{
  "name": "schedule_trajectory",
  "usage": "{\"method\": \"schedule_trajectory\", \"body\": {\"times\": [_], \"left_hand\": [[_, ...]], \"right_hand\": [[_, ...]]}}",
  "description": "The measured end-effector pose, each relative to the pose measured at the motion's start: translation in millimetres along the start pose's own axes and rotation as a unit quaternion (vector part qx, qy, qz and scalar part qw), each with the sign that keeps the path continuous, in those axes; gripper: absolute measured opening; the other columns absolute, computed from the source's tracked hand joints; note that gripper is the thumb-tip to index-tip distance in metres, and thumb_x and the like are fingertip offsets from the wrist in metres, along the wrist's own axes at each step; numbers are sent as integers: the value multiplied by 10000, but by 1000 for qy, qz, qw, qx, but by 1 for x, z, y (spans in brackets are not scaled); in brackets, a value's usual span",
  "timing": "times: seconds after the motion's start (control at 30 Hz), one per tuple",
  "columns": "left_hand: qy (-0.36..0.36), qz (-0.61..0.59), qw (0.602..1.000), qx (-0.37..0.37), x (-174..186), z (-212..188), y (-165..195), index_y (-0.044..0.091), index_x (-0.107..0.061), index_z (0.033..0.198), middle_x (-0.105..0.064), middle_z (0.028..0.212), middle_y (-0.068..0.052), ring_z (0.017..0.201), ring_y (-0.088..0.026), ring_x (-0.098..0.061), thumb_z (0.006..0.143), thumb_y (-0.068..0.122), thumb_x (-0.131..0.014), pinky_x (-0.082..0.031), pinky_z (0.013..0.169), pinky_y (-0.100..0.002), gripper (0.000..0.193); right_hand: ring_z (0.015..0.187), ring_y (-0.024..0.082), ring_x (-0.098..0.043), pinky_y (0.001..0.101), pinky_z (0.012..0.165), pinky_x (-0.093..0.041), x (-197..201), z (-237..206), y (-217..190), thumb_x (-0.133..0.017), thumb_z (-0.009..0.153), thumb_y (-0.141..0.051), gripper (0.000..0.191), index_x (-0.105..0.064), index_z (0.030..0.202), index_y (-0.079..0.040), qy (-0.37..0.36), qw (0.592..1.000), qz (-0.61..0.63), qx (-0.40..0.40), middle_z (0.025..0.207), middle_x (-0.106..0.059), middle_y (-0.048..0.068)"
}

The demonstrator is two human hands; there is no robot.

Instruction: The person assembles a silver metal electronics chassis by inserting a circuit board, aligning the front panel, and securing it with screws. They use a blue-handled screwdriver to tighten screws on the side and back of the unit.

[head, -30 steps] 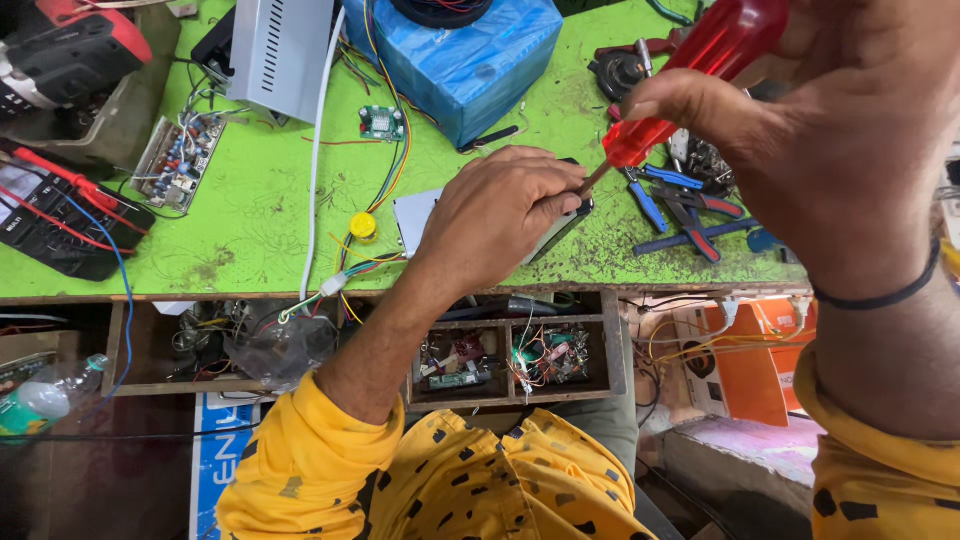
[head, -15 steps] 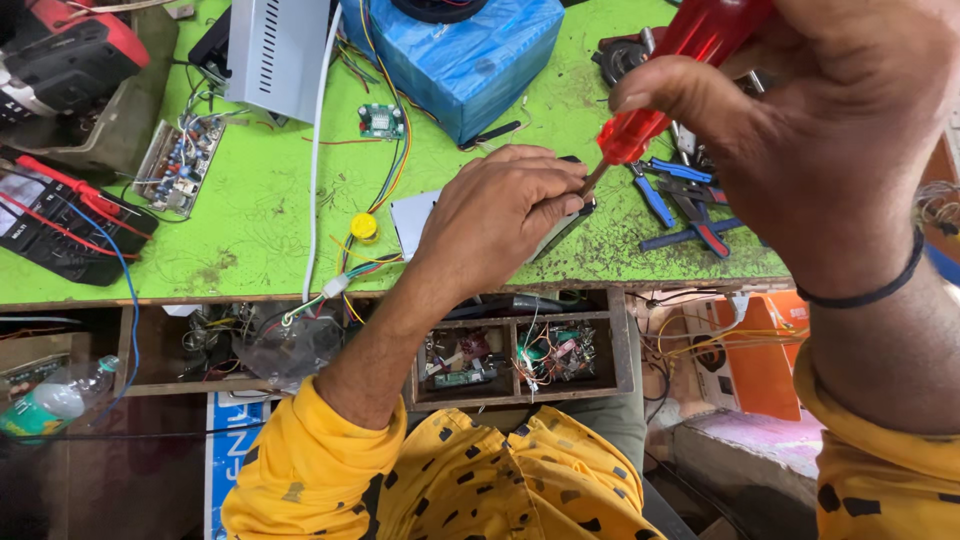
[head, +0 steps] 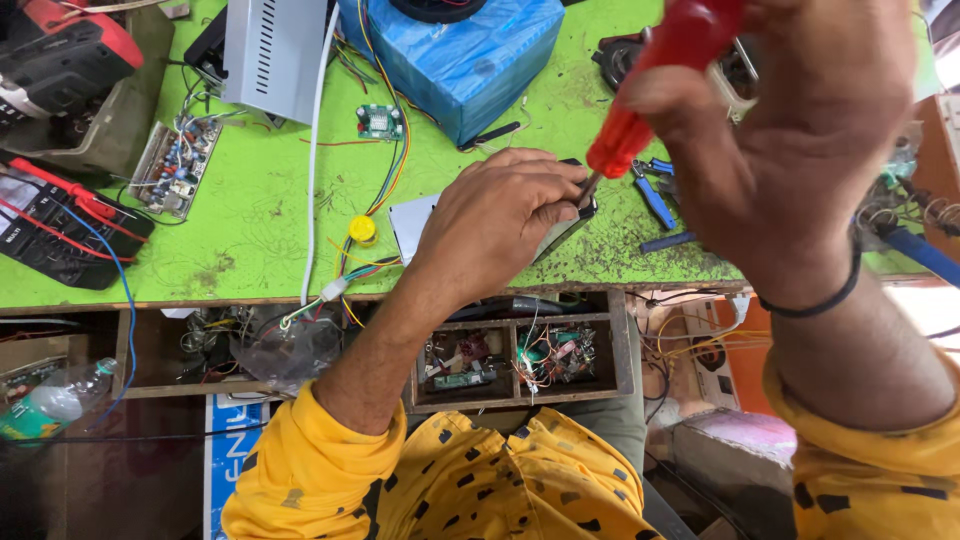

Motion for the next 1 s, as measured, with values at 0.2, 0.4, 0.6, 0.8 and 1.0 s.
{"method": "schedule_trajectory", "body": {"times": [0.2,0.4,0.6,0.8,1.0], "left_hand": [[-4,13,1000,-5,0,0,0,66,-780,1013,-751,1213,-15,1196,-255,-644,919,196,-701,-499,989,-410,179],[-12,20,1000,-6,-1,-1,0,84,-774,1022,-745,1245,-11,1220,-258,-631,935,230,-690,-482,1029,-419,190],[-25,27,999,9,2,-3,1,125,-744,1130,-724,1262,-21,1269,-263,-607,964,302,-678,-451,1037,-446,251],[70,-7,991,-111,31,-16,33,140,-677,1307,-704,1359,-28,1378,-282,-588,1048,331,-654,-425,1179,-447,323],[-13,21,996,-81,6,-38,76,88,-435,1518,-694,1150,-141,1135,-318,-620,957,444,-669,-476,1024,-480,704]], "right_hand": [[973,110,-664,246,895,-578,5,-6,-1,-705,1099,-162,259,-579,1236,18,13,984,150,-96,1145,-661,59],[1001,116,-624,244,897,-550,1,-12,0,-748,1165,-56,255,-540,1294,18,-20,989,132,-61,1198,-608,76],[1116,139,-644,276,984,-579,-3,-3,-8,-751,1098,-64,410,-448,1364,12,-40,993,106,-14,1325,-587,89],[1062,158,-680,281,937,-601,25,-44,-29,-734,1107,-135,425,-450,1400,-12,21,998,-47,24,1268,-631,121],[1008,178,-716,286,889,-623,23,-103,-39,-717,1117,-206,448,-452,1436,-37,159,987,-6,-13,1211,-675,152]]}}
Point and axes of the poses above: each hand's wrist, its own z-axis towards the middle knuckle, its own x-axis out of the back of the hand, y = z × x, the point moved 5 cm from there along z, towards the middle knuckle
